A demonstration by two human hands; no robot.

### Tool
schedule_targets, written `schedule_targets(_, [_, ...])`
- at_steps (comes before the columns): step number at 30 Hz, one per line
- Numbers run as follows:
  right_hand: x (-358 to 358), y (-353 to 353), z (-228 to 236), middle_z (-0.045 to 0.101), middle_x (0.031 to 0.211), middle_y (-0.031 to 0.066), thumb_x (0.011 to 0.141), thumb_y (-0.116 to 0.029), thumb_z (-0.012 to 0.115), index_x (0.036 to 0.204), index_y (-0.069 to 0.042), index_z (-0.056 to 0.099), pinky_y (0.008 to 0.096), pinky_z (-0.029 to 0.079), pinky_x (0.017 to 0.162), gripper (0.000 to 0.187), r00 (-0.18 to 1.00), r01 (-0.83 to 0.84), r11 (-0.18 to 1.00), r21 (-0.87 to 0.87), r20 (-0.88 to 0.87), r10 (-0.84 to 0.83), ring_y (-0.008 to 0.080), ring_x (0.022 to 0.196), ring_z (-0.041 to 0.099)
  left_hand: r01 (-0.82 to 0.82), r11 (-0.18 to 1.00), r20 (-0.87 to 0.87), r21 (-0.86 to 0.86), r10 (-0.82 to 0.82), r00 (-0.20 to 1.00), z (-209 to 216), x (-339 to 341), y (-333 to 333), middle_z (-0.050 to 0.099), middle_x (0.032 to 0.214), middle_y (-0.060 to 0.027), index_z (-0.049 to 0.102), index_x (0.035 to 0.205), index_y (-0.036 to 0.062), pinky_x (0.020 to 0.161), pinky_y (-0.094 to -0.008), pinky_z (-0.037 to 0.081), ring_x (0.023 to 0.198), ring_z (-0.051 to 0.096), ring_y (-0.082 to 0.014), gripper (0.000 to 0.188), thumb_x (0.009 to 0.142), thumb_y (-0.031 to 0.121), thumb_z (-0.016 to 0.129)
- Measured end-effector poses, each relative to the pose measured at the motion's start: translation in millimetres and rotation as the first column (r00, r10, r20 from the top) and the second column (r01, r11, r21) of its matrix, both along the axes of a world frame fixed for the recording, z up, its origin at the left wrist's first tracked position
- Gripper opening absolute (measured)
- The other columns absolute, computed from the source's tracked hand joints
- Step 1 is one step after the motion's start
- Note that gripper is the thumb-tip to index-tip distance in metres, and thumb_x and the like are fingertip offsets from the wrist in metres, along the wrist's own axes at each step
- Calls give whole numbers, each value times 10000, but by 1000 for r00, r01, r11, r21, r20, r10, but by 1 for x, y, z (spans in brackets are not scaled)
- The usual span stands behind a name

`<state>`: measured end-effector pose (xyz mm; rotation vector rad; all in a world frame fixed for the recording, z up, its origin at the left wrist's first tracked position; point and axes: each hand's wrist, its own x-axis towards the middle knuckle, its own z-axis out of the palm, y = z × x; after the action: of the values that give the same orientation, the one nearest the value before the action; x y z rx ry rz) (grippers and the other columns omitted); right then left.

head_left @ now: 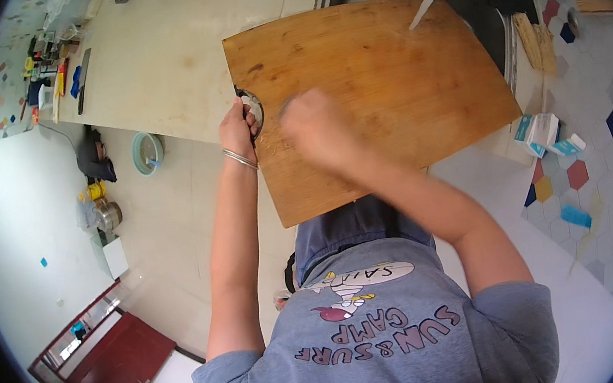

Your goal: The person cleans a wooden cutting board in a kitchen sink. They scrub the board with a steel wool pad under running water, rinsing it thoroughly. The person then uses a brush to scrub the board further before rinsing it again.

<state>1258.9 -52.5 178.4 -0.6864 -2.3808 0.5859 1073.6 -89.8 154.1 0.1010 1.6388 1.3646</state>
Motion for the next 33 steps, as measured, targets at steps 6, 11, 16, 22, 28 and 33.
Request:
schedule_targets(6, [56, 31, -26, 618, 847, 100, 786, -66, 552, 752, -62, 637, 406, 470, 783, 92, 884, 430, 903, -7, 205, -419, 286, 882, 559, -47, 997, 22, 61, 46, 999, -6, 4, 5, 452, 587, 6, 517, 747, 74, 452, -253, 320, 493, 395, -104, 310, 982, 275, 531])
schedule_targets(11, [-41, -24, 0, 595, 863, 78, 757, -81, 597, 790, -86, 629, 402, 457, 749, 46, 964, 209, 971, 118, 142, -225, 289, 862, 555, -42, 996, 91, 76, 35, 995, -20, -5, -2, 455, 588, 9, 514, 742, 75, 435, -259, 322, 482, 396, -102, 312, 982, 274, 530])
schedule_targets(16, [-26, 46, -23, 600, 954, 89, 805, -99, 570, 915, -76, 643, 427, 476, 751, 135, 790, 400, 892, 211, 414, -453, 276, 919, 552, -55, 995, 90, 81, 47, 995, -13, -1, 2, 455, 584, 9, 509, 755, 76, 422, -251, 325, 481, 409, -96, 294, 978, 265, 538])
schedule_targets(22, [-42, 9, -21, 615, 943, 81, 788, -123, 605, 867, -88, 664, 423, 472, 751, 104, 944, 115, 988, 105, 298, -141, 294, 898, 553, -33, 996, 57, 84, 28, 998, -24, -3, -3, 443, 577, 17, 496, 743, 102, 448, -247, 313, 499, 397, -106, 302, 990, 275, 511])
schedule_targets(28, [-38, -11, -12, 612, 879, 82, 752, -104, 614, 765, -99, 662, 407, 446, 786, 50, 922, 287, 944, 161, 222, -318, 285, 847, 552, -76, 990, 80, 117, 67, 995, -9, -2, 4, 464, 596, -1, 502, 752, 64, 449, -266, 323, 492, 397, -114, 299, 981, 254, 537])
schedule_targets(33, [-13, -18, -6, 587, 823, 94, 746, -84, 611, 749, -83, 633, 400, 443, 784, 22, 952, 255, 965, 62, 158, -262, 284, 850, 554, -8, 997, 96, 82, 0, 995, -12, -8, 0, 469, 621, 4, 513, 791, 89, 468, -251, 339, 519, 407, -107, 252, 984, 250, 534])
